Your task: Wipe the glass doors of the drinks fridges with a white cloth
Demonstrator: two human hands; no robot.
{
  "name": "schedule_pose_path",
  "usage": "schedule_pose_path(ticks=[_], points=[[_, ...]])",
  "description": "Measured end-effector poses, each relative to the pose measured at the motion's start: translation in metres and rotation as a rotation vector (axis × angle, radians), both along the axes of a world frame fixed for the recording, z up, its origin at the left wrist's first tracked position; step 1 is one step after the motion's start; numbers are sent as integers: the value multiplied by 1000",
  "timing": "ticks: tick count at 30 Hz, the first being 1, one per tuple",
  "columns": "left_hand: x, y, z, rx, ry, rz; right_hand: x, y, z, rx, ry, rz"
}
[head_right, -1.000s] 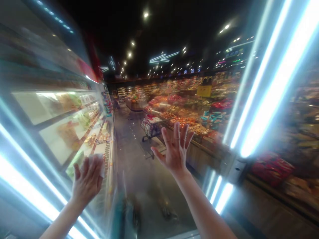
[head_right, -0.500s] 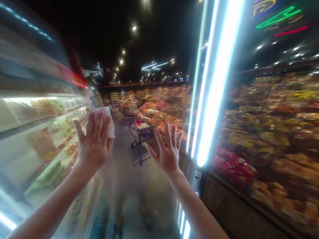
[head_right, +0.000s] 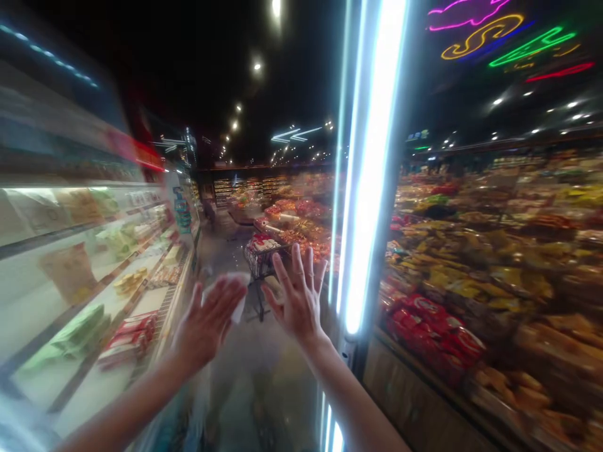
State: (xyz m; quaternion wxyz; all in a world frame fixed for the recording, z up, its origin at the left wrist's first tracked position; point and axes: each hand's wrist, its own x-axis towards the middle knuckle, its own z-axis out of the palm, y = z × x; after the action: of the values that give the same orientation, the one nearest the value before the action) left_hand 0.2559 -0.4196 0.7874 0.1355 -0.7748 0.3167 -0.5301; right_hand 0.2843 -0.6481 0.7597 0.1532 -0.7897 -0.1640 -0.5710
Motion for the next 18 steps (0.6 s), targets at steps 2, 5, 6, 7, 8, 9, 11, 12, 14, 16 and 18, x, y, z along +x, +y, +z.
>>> schedule_pose_path(ticks=[2,5,6,7,8,9,11,12,14,16,18], points=[[-7,18,-15,26,10,-11,0,0,1,-9,-1,7],[-6,52,13,-72,6,68,0,8,7,5,-20,9],[-5,62,27,-160,1,128,0,14,10,14,-23,12],[-4,71,38,-236,-8,172,-1,21,13,18,-24,18],[-5,77,40,-293,-7,207,-1,30,15,13,-22,27],[-8,82,34,-337,-12,221,-3,39,17,1,-21,39],[-19,87,-3,-293,-13,207,-6,58,16,-30,-19,69],[-26,90,-27,-261,-26,185,-8,67,14,-39,-22,83],[-34,101,-64,-228,-10,185,-11,84,10,-43,-25,108],[-34,121,-69,-251,-15,209,-13,99,6,-30,-31,119],[-29,148,-45,-348,-22,261,-15,115,5,-14,-42,115]])
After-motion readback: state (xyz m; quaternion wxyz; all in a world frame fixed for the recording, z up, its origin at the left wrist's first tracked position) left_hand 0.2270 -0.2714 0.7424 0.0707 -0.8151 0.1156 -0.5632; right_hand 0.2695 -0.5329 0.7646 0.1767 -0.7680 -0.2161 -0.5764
